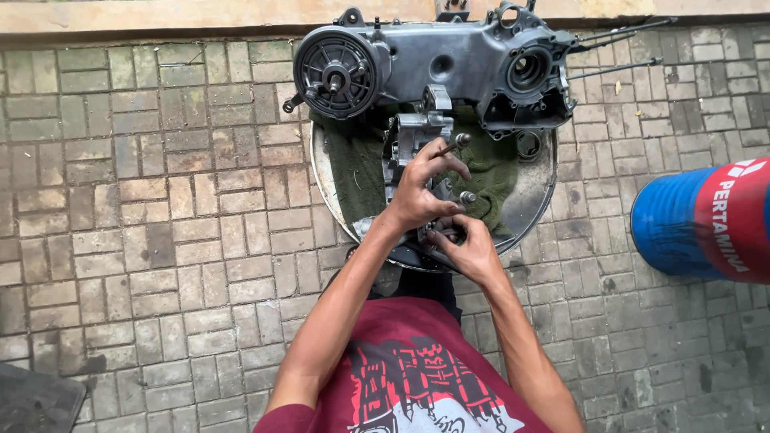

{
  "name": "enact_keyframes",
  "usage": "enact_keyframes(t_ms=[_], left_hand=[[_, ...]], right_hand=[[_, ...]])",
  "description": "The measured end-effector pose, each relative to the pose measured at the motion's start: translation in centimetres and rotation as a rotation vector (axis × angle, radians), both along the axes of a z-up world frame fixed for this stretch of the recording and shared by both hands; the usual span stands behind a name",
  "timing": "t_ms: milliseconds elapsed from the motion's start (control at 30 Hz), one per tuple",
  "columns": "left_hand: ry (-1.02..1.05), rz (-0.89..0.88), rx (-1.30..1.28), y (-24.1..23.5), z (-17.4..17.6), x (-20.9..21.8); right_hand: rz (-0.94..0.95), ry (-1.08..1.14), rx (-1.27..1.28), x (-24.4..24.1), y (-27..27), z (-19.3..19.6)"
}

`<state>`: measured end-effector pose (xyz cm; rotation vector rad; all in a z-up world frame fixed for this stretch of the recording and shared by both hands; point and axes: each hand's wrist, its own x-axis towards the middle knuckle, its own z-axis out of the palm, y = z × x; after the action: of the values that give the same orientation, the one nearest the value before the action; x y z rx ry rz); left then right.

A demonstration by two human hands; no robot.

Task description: The person cleans a small metallic engine component using a dark cloth. They hold the part in their left hand and wipe it with their right hand over a metal basin containing a green cloth and other engine parts.

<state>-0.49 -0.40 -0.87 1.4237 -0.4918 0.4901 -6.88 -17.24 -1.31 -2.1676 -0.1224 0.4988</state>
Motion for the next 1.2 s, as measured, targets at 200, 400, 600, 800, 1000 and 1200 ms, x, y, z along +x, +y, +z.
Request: enact_keyframes(t_ms=[200,400,600,800,1000,1200], left_hand=[[0.004,-0.007,0.012,0.8,0.1,0.0],[-0.004,0.006,0.015,1.1,0.4,0.0],[0.008,0.018,-0.014,0.1,0.3,0.1],[-0.006,0.011,0.015,0.1,0.8,0.3],[-0.005,-0.007,0.007,0.7,0.5,0.0],[0.008,0.024,-0.009,0.1,0.3,0.2]], right_hand=[[-0.008,-0.029,-0.004,0.7,2.4,4.5],[-0.067,-0.021,-0.007,1.8,3.4,3.7],[-0.086,-0.059,-0.034,1.3,2.5,2.3],[-0.099,0.03,-0.003,-0.2,1.6,3.0],[-0.052,0.048,-0.011,1.6,3.9,7.1],[-0.07,0.009,0.037,1.8,3.4,3.8]])
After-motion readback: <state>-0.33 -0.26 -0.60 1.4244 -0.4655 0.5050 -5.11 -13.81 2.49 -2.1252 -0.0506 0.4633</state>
